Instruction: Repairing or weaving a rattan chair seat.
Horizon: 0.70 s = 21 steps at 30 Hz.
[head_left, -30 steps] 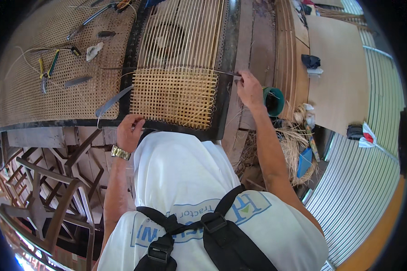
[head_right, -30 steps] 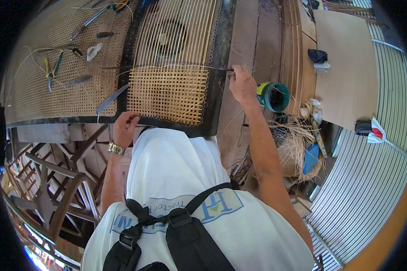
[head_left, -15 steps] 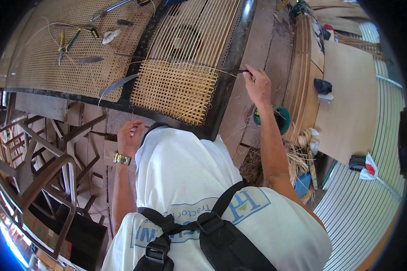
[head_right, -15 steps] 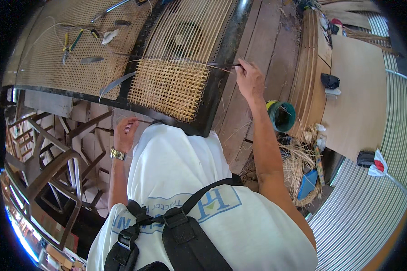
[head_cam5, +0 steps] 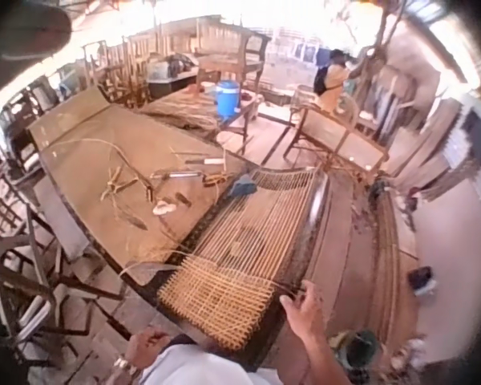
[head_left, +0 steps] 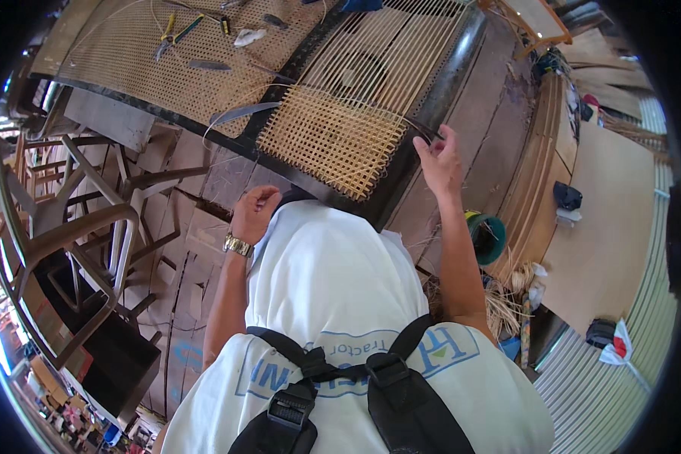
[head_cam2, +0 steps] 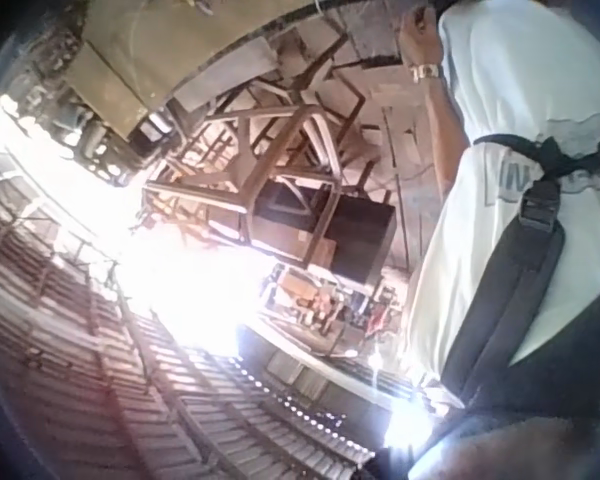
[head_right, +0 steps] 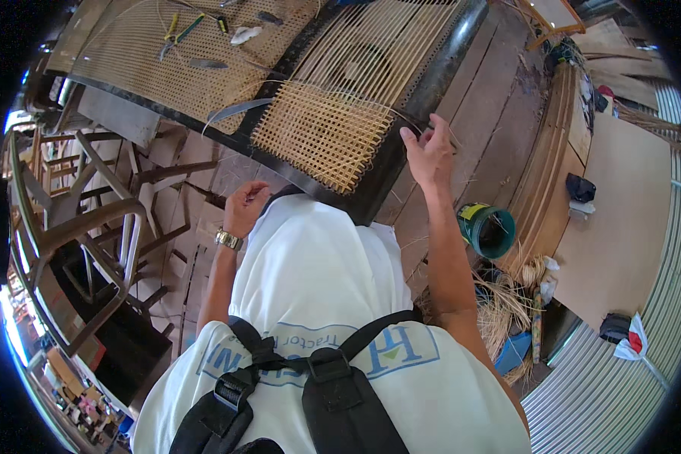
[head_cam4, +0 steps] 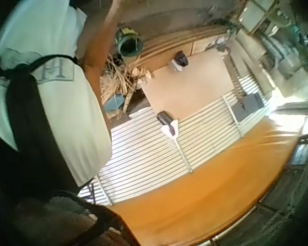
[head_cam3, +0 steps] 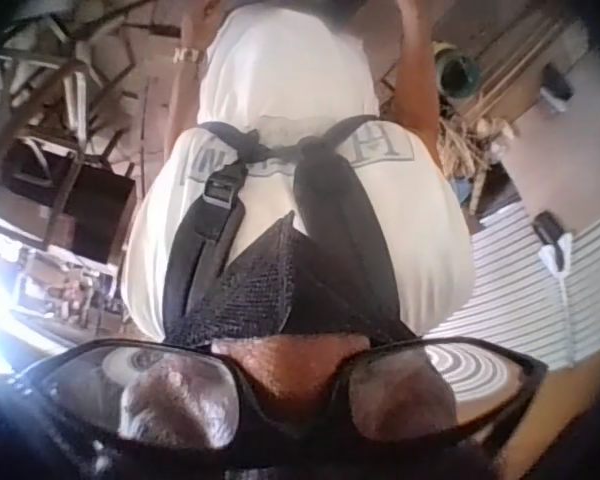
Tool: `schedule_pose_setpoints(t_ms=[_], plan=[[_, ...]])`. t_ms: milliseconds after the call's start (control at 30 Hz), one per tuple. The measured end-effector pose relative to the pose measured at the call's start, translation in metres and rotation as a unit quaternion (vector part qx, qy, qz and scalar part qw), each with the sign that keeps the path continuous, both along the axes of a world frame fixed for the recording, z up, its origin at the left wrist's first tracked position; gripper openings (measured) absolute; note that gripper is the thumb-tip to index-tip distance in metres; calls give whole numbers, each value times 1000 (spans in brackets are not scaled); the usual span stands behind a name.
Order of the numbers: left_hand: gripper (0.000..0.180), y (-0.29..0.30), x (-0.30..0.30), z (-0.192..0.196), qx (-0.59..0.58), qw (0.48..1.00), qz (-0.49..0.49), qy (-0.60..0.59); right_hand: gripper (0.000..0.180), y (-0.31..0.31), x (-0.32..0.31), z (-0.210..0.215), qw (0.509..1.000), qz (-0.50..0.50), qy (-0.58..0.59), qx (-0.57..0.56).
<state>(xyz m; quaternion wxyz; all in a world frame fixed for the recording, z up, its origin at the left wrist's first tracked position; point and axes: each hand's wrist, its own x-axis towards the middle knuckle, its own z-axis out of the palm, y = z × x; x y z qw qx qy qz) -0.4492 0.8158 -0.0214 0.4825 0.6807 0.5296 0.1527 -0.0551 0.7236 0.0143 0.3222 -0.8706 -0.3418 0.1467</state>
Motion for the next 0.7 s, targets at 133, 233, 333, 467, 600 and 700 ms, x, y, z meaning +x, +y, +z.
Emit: schedule_pose_setpoints(t_ms=[133, 233, 333, 467, 600, 700], plan=[[27, -9, -4, 0, 6, 1000, 2, -16, 76, 3, 5, -11, 989, 61, -113, 73], [27, -13, -6, -1, 27, 1000, -9, -7, 81, 1, 13, -16, 998, 36, -38, 39], [25, -13, -10, -2, 5, 1000, 19, 7, 83, -4, 20, -10, 997, 65, -7, -33], [29, -14, -16, -4, 12, 1000, 21, -2, 80, -3, 18, 8, 990, 77, 40, -115], [28, -17, -21, -9, 3, 999, 35, -5, 67, 13, 7, 20, 989, 14, 147, 22], [29, -19, -22, -12, -9, 999, 44, -10, 51, 30, 8, 28, 992, -35, 93, 72]])
